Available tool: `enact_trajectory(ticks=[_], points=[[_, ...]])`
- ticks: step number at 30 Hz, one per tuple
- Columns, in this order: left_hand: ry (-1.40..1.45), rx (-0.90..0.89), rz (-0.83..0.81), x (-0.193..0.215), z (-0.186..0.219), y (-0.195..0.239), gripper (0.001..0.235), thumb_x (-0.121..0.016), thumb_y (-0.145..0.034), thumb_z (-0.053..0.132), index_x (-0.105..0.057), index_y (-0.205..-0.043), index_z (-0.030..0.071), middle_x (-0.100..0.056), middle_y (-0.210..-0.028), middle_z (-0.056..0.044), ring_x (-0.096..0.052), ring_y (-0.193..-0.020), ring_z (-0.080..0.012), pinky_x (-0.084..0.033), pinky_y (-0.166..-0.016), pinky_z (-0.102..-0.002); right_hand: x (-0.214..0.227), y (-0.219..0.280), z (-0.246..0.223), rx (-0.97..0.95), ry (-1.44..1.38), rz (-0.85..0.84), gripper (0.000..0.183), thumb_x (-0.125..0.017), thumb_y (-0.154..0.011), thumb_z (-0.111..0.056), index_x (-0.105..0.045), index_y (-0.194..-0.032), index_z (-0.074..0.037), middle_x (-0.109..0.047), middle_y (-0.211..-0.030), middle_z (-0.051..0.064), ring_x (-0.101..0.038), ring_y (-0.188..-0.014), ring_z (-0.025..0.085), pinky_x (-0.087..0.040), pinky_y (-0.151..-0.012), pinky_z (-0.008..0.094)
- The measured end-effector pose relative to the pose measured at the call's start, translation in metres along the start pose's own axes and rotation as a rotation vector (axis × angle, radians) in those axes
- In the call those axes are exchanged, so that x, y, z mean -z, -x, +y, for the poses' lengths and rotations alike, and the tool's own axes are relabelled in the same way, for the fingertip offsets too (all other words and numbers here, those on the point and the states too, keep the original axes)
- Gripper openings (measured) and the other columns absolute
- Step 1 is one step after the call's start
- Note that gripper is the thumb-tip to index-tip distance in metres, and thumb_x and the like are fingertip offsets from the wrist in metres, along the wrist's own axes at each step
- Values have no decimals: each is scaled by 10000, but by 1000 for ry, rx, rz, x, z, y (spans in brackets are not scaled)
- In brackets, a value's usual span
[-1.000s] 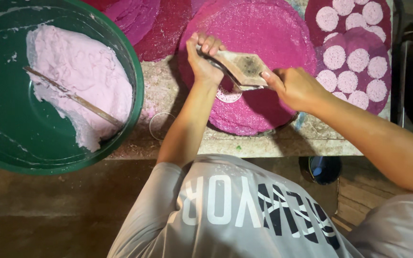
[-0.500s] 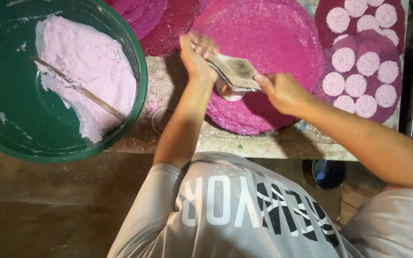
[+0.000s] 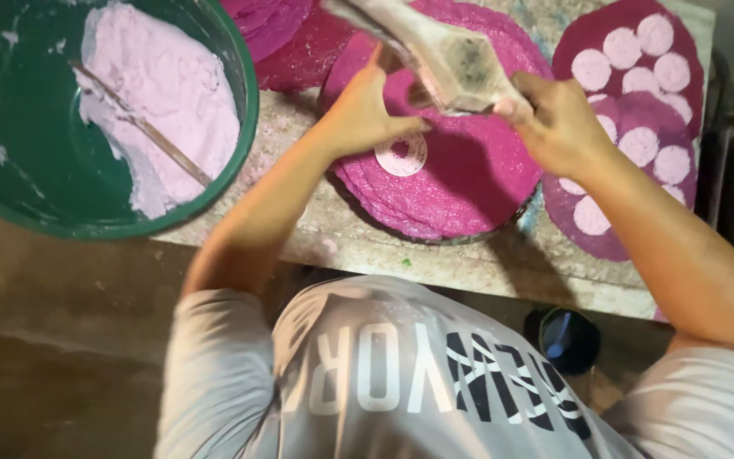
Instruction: The person scoops pink dough from a green bowl using a wooden stick and a metal scoop, then presses it into a circular mold on a pink mat to form round pieces. The formed pieces are arranged on the mat as the process repeats.
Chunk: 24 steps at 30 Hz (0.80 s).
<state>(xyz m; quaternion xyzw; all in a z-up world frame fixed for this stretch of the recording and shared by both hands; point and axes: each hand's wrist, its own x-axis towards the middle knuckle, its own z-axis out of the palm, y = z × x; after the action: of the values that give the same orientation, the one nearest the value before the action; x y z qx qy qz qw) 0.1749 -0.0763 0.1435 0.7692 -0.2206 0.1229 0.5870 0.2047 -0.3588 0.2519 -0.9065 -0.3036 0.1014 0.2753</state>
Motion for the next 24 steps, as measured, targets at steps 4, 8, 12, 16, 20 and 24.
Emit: enact_trajectory(ticks=[4,8,12,16,20,24], points=[[166,173,-404,14,84,34,719,-809,-813,272,-430,-1347,-24,-630,-1204,-190,-616,-1111,-313,-463,-966,-470,23,35,-73,310,146,-155,576,-748,-852,-501,-587,-947,43,-496,-565,146,-511,-491,287,-429,-500,401],[81,138,-647,27,161,87,672,-764,-805,278,-455,-1338,12,-648,-1134,-187,-641,-1016,-326,-490,-881,-468,29,26,-137,1145,223,-86,595,-755,-804,-620,-580,-813,-52,-492,-633,93,-507,-550,285,-402,-503,425],[-93,95,-637,58,207,122,630,-720,-796,284,-481,-1329,47,-666,-1063,-184,-666,-922,-339,-516,-796,-465,11,-1,-166,1367,131,-248,618,-647,-835,-661,-590,-839,-45,-513,-671,90,-539,-577,287,-413,-513,403],[-234,49,-548,104,229,148,595,-675,-788,289,-507,-1320,83,-684,-993,-181,-691,-827,-351,-542,-711,-463,-25,4,-189,841,-333,-907,466,-558,-1048,-480,-588,-873,-49,-569,-716,89,-642,-663,279,-474,-590,394],[-441,238,-537,155,208,181,542,-629,-808,312,-536,-1315,142,-693,-881,-164,-710,-717,-359,-563,-626,-472,-58,-11,-204,754,-399,-941,465,-547,-1052,-469,-600,-901,-32,-571,-707,117,-655,-651,308,-471,-581,413],[-749,606,-541,217,157,202,326,-517,-1054,416,-612,-1329,267,-674,-819,-174,-702,-731,-374,-566,-652,-497,-71,-42,-218,886,-372,-742,382,-566,-1037,-433,-649,-974,-65,-573,-723,84,-647,-663,276,-443,-582,385]])
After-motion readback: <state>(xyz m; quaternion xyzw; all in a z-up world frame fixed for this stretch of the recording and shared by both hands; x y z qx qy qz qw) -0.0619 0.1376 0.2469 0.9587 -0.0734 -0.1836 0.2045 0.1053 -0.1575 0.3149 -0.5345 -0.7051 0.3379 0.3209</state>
